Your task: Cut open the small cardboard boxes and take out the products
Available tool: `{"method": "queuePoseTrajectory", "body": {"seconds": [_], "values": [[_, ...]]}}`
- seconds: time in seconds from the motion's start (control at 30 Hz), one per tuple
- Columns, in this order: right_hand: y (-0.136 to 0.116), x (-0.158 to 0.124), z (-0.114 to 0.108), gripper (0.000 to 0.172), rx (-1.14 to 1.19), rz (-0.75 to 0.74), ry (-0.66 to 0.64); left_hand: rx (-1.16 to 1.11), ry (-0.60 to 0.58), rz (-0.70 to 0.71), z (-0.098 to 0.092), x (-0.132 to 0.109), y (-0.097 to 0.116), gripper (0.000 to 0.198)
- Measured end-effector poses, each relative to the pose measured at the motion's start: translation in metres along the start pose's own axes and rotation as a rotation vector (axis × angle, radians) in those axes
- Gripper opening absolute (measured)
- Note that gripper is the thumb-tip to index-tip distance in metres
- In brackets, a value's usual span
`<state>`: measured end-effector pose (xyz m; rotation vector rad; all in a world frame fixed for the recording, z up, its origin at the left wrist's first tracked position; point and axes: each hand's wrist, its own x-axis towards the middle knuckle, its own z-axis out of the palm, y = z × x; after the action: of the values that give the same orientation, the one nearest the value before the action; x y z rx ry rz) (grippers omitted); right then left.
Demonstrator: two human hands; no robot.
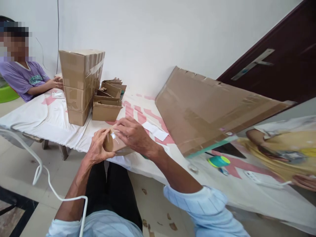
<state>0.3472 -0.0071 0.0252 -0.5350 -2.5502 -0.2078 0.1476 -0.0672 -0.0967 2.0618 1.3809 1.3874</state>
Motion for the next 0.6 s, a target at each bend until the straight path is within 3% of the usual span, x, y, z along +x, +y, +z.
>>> {"method": "queuePoseTrajectory", "body": {"seconds": [0.17, 0.6], "values": [[0.004, 0.007, 0.005, 0.015, -0.263, -0.088, -0.220, 0.027, 0.000, -0.007, 0.006, 0.001, 0.005, 0.111], [0.008, 0.008, 0.009, 0.018, -0.254, -0.064, -0.291, 0.041, 0.005, -0.016, 0.011, 0.004, 0.015, 0.112]]}}
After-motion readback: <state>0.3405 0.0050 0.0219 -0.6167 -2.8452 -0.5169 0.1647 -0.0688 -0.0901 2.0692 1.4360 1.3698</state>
